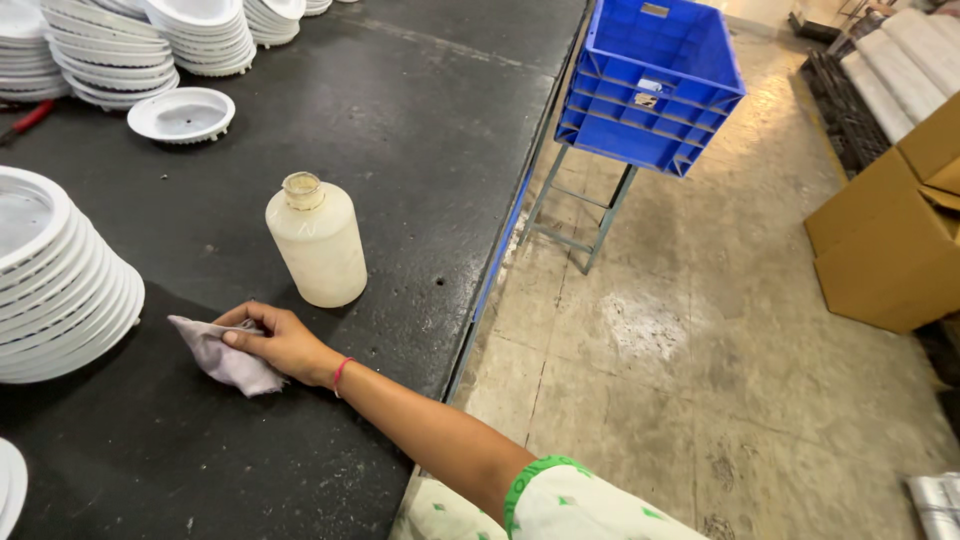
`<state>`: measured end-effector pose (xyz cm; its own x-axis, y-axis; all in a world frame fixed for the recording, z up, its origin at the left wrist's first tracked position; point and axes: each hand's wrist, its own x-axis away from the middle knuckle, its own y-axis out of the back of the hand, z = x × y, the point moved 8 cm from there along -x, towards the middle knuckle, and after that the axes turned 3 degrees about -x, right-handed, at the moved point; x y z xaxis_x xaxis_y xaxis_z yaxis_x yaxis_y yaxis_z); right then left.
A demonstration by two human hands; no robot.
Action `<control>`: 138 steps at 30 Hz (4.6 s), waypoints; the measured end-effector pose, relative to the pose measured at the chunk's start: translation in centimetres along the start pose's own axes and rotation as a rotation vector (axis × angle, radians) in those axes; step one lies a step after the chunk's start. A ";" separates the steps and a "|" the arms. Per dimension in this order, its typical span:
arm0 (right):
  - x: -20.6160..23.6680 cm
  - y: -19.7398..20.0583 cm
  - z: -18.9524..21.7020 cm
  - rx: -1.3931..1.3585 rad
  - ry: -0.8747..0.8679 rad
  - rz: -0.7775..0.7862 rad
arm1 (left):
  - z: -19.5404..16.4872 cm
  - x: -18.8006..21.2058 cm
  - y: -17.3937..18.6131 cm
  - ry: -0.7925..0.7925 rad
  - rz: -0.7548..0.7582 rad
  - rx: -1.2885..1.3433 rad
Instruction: The person wipes the inner surface of white plastic lids one at a time using a cloth, then stacks each cleaned lid onto piles on the workbench. They occasionally reposition the lids and continue wiping more lids from the stacks.
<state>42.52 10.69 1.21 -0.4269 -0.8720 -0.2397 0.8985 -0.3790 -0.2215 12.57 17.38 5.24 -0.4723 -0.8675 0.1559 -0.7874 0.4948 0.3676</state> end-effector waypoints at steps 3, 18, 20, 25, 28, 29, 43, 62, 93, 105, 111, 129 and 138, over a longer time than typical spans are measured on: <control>0.5 -0.2 0.9 -0.024 0.009 -0.016 | -2.2 -0.1 -1.2 -0.022 -0.002 -0.001; 6.1 -10.4 7.6 0.369 -0.045 0.056 | 8.0 9.7 10.4 0.090 0.320 0.252; 7.8 -13.3 8.7 0.478 -0.025 0.102 | 7.1 10.6 10.6 0.118 0.357 0.274; 9.8 -20.5 11.3 0.864 0.361 0.231 | 5.9 10.6 10.3 0.102 0.376 0.240; 9.8 -23.2 9.6 0.934 0.379 0.270 | 6.9 9.8 10.1 0.103 0.403 0.280; 10.0 -23.8 9.2 0.959 0.388 0.277 | 7.3 9.7 9.9 0.106 0.419 0.302; 11.1 -29.4 8.6 0.987 0.391 0.386 | 8.4 8.6 9.2 0.068 0.406 0.295; 12.2 -31.4 8.0 0.981 0.494 0.484 | 7.9 8.7 9.1 0.079 0.375 0.303; 11.4 -30.9 8.2 0.794 0.403 0.656 | 7.2 9.1 10.8 0.050 0.274 0.577; 20.6 -28.2 13.5 1.116 0.361 0.924 | 7.6 8.7 10.4 0.087 0.206 0.413; 21.1 -30.2 13.4 1.048 0.442 0.898 | 6.4 8.3 9.7 0.031 0.198 0.313; 15.4 -18.8 13.5 1.067 0.254 0.416 | 5.0 8.1 9.9 0.060 0.059 0.216; 12.5 -18.0 11.6 1.049 0.307 0.388 | 5.1 7.5 9.6 0.105 0.091 0.246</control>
<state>22.25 3.01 13.17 0.0184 -0.9286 -0.3707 0.5567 -0.2985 0.7753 -0.51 15.87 5.24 -0.5118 -0.8133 0.2769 -0.8224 0.5570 0.1160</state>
